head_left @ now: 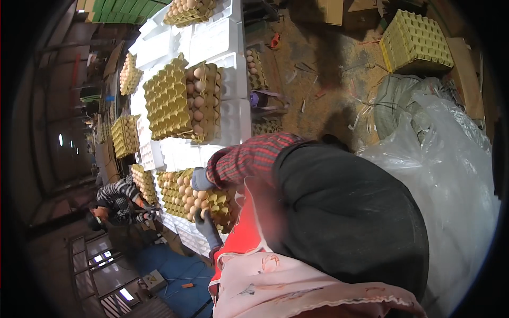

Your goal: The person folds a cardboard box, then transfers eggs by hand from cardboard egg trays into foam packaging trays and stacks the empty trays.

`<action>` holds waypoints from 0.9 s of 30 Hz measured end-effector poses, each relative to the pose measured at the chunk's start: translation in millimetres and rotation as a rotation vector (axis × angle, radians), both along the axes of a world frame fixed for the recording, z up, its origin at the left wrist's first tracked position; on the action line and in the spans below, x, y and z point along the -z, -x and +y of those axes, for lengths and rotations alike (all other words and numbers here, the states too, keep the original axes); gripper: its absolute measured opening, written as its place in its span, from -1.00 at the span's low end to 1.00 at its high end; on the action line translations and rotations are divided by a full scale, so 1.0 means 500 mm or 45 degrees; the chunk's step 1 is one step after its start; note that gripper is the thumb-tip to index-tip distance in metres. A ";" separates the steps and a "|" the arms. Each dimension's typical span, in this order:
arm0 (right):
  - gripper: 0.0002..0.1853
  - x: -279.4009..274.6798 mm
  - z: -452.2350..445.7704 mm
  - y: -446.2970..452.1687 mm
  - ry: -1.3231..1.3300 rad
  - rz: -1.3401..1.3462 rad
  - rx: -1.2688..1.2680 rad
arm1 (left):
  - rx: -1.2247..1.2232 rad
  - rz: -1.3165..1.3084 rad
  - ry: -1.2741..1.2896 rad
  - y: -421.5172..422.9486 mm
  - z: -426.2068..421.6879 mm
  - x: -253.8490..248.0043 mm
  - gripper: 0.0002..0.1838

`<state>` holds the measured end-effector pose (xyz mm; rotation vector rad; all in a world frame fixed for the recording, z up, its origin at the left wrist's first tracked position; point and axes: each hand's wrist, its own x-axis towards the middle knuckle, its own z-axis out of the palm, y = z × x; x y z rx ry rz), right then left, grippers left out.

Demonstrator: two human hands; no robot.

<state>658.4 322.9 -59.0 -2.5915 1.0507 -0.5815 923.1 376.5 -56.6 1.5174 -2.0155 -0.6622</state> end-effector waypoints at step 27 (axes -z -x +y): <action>-0.56 0.000 -0.048 0.023 -0.138 -0.037 0.149 | -0.478 1.554 -0.388 -0.039 0.120 -0.058 -0.44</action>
